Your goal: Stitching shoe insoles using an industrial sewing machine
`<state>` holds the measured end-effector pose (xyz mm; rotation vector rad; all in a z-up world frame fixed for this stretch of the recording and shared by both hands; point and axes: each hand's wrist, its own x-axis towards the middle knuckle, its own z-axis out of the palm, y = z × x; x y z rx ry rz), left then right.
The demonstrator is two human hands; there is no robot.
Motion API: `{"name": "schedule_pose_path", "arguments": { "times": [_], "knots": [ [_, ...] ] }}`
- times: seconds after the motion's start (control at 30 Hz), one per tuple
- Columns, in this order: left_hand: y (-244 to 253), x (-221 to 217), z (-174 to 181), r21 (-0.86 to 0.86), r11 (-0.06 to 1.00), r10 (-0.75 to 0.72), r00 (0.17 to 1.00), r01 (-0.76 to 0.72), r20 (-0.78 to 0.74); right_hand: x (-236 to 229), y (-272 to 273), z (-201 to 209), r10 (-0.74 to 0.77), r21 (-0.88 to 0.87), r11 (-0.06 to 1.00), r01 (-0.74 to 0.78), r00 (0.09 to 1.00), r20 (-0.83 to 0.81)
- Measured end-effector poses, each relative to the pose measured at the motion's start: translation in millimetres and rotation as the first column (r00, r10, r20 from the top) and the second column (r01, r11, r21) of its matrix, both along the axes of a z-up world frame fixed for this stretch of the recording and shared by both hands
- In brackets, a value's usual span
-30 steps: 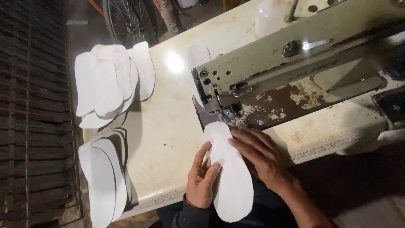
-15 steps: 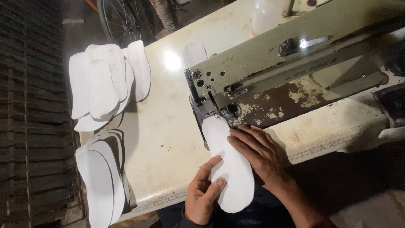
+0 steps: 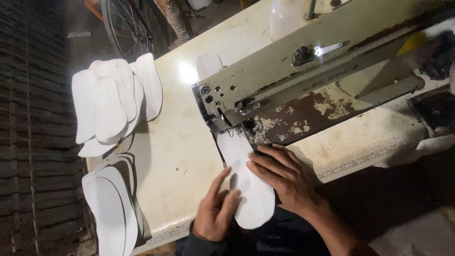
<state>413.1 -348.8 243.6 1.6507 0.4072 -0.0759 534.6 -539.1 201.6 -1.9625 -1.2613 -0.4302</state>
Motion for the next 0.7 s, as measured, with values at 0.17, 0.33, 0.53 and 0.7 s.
{"name": "schedule_pose_path", "arguments": {
  "times": [0.17,0.33,0.53,0.7],
  "knots": [
    [50,27,-10,0.787,0.589,-0.019,0.970,-0.186,0.243,0,3,-8,-0.023,0.032,0.999,0.022,1.000,0.021],
    [88,89,-36,0.903,0.331,-0.202,0.914,-0.274,0.351,-2,0,-12,-0.005,0.066,0.998,0.005,1.000,0.000],
    [108,153,-67,0.998,0.056,-0.269,0.963,-0.007,0.022,-1,2,-9,-0.014,0.038,0.999,0.013,1.000,0.026],
    [113,160,-52,0.987,-0.016,-0.180,0.970,0.161,-0.162,-2,2,-16,-0.019,0.025,1.000,0.019,1.000,0.007]
  ]
}}
